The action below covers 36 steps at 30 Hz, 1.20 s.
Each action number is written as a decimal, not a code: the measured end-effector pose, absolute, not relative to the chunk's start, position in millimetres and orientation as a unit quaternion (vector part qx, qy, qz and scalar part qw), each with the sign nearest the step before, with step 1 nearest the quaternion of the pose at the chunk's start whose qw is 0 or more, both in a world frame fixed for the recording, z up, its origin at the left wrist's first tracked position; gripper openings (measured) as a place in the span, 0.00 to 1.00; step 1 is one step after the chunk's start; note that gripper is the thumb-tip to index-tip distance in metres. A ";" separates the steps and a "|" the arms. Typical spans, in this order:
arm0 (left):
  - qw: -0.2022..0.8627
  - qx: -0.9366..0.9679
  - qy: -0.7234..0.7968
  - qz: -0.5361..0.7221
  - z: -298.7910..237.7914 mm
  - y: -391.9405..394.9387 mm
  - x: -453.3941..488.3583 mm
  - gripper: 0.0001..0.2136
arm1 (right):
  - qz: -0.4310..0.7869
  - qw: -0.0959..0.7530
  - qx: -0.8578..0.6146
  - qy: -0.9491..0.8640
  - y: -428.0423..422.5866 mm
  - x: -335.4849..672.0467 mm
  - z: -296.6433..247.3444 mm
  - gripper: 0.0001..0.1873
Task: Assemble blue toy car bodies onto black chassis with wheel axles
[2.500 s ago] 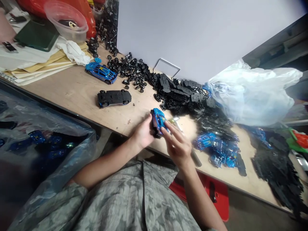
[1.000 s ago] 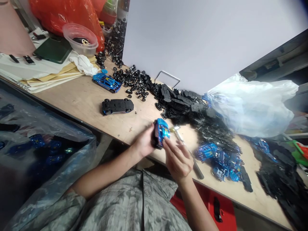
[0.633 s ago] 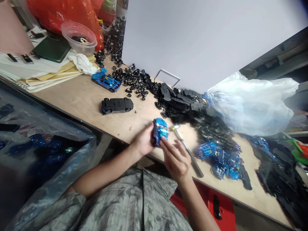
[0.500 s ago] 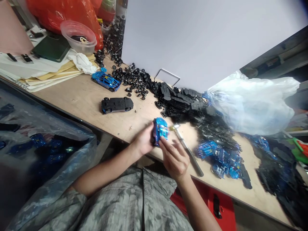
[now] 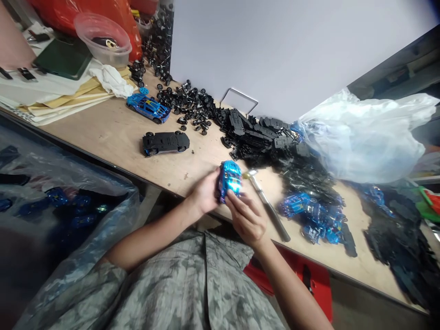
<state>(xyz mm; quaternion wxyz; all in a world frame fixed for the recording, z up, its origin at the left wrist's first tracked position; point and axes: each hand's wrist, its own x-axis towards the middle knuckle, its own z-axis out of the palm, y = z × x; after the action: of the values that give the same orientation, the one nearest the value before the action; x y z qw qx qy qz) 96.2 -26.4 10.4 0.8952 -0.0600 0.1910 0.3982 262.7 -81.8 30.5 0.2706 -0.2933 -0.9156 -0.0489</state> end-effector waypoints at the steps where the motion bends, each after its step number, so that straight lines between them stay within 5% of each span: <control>1: 0.895 -0.061 0.191 0.399 10.7 -26.4 96.9 0.30 | -0.042 0.289 -0.294 -0.910 -80.9 261.0 30.8 0.28; 16: 0.866 -0.097 0.228 0.435 18.4 -23.7 106.6 0.29 | -0.013 0.372 -0.335 -0.865 -80.3 241.5 29.2 0.28; 25: 0.859 -0.096 0.227 0.449 15.7 -17.4 105.9 0.26 | 0.083 0.422 -0.367 -0.825 -65.5 240.0 43.1 0.17; 36: 0.856 -0.084 0.240 0.450 21.7 -18.5 109.1 0.29 | 0.067 0.403 -0.364 -0.837 -69.9 244.2 36.0 0.14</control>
<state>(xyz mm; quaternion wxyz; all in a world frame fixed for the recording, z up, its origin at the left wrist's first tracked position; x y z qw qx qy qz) 109.1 -18.5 21.7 0.8562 -0.0841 0.2396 0.4499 244.2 -69.9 36.0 0.4034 -0.3644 -0.8366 0.0674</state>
